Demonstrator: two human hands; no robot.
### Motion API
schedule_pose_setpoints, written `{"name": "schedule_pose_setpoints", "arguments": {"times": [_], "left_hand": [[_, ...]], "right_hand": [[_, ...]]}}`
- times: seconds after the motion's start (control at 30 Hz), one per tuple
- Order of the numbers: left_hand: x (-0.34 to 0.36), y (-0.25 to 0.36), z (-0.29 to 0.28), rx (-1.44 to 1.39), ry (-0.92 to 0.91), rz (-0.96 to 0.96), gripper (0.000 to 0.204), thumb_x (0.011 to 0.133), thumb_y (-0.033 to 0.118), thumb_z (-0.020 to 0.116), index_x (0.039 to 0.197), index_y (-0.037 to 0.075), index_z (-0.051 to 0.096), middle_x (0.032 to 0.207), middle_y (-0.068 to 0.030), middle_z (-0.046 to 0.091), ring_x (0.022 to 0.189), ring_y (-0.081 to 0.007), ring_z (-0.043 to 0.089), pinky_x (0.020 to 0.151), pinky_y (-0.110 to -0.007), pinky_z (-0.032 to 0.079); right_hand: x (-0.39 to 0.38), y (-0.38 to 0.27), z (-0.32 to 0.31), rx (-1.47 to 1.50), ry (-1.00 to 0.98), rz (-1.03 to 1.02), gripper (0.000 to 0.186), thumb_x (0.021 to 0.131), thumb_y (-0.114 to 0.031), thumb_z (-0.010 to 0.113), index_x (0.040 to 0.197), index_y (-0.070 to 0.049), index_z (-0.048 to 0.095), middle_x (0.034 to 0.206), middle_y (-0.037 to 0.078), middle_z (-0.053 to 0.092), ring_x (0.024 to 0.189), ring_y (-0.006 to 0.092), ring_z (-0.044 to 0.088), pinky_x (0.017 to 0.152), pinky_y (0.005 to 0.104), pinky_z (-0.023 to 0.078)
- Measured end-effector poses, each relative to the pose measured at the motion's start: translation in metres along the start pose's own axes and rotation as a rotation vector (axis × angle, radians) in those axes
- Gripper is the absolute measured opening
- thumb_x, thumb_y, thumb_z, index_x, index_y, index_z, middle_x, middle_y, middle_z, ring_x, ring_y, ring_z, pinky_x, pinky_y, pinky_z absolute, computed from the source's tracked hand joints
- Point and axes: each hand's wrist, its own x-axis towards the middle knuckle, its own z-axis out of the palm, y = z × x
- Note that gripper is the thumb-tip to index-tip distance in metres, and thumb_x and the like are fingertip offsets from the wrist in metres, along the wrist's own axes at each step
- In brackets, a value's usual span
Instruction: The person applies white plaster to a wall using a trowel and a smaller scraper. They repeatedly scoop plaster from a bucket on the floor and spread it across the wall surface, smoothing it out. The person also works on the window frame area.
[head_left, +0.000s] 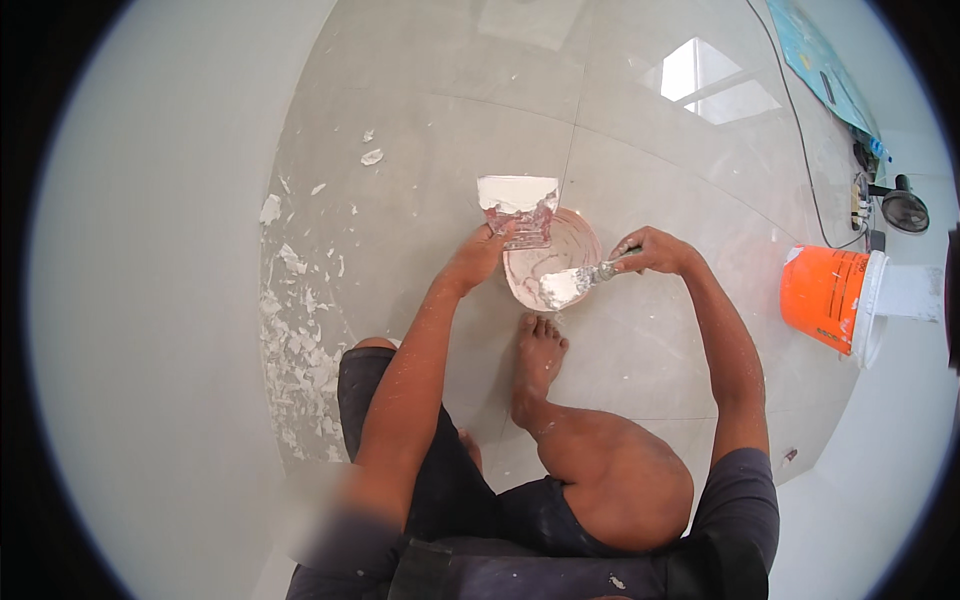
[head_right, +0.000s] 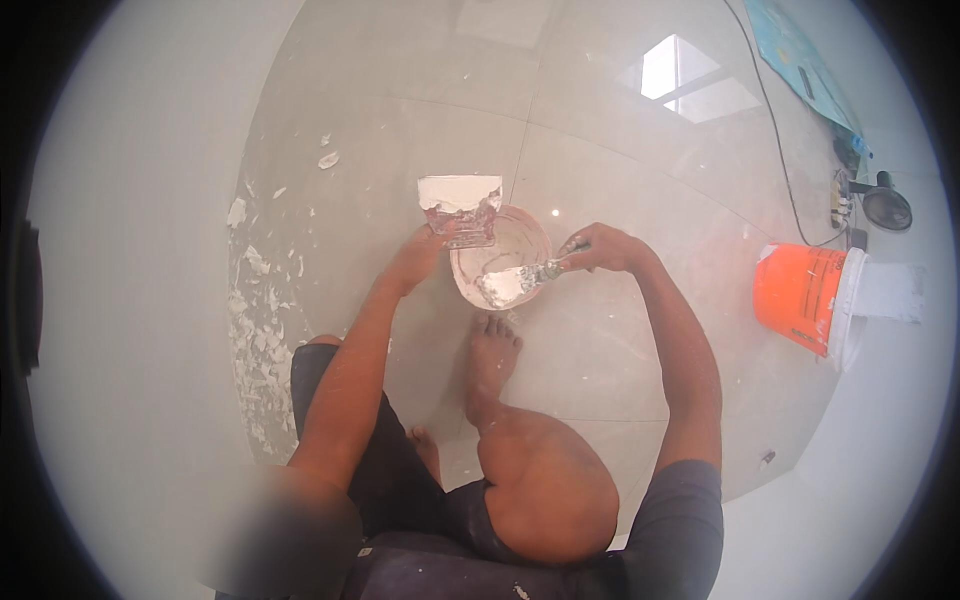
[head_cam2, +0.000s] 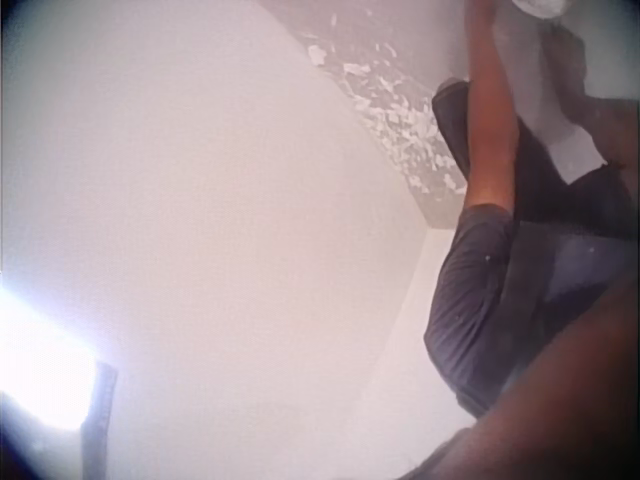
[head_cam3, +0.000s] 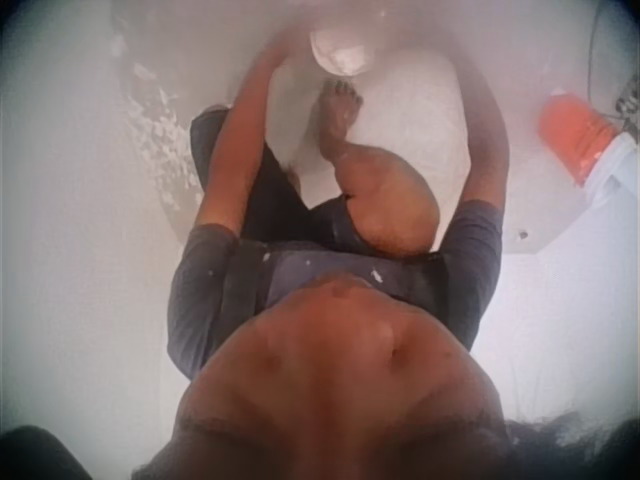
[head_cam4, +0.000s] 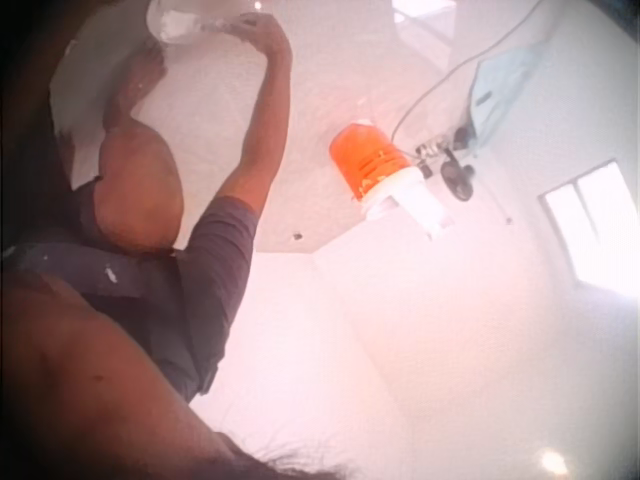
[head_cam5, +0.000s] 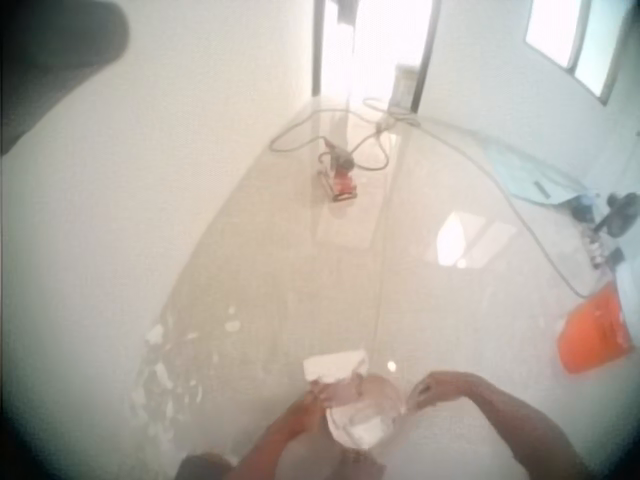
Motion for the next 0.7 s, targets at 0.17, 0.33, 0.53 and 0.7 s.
{"name": "schedule_pose_setpoints", "arguments": {"times": [0.17,0.33,0.53,0.7], "left_hand": [[-0.016,0.030,-0.020,0.207,0.076,0.177,0.046,0.100,0.027,0.059,0.136,0.000,0.052,0.131,-0.0084,0.060,0.117,-0.0174,0.056,0.102,-0.035,0.042],[-0.025,0.047,-0.055,0.165,-0.170,0.084,0.044,0.096,0.022,0.065,0.130,-0.003,0.055,0.117,-0.0085,0.066,0.101,-0.0154,0.065,0.091,-0.033,0.053],[-0.026,0.043,-0.040,-0.366,-0.327,-0.050,0.043,0.095,0.019,0.066,0.130,-0.003,0.055,0.116,-0.0080,0.066,0.103,-0.0170,0.066,0.091,-0.034,0.054],[-0.026,0.039,-0.036,-0.463,-0.390,0.010,0.040,0.094,0.018,0.067,0.128,-0.001,0.057,0.110,-0.0061,0.068,0.095,-0.0133,0.066,0.085,-0.031,0.055]], "right_hand": [[-0.050,0.019,0.021,0.516,0.145,-0.174,0.038,0.088,-0.034,0.073,0.104,0.000,0.068,0.083,0.005,0.066,0.067,0.0129,0.059,0.063,0.0287,0.049],[-0.069,0.004,0.062,0.727,0.386,-0.398,0.035,0.092,-0.033,0.070,0.104,0.000,0.066,0.086,0.005,0.065,0.071,0.0131,0.059,0.064,0.0292,0.050],[-0.057,-0.025,0.098,0.668,0.554,-0.680,0.024,0.086,-0.014,0.076,0.106,-0.005,0.067,0.112,0.005,0.061,0.107,0.0148,0.056,0.089,0.0290,0.046],[-0.048,-0.032,0.118,0.486,0.747,-0.589,0.027,0.075,-0.002,0.081,0.099,-0.004,0.068,0.111,0.007,0.062,0.098,0.0157,0.061,0.083,0.0302,0.050]]}}
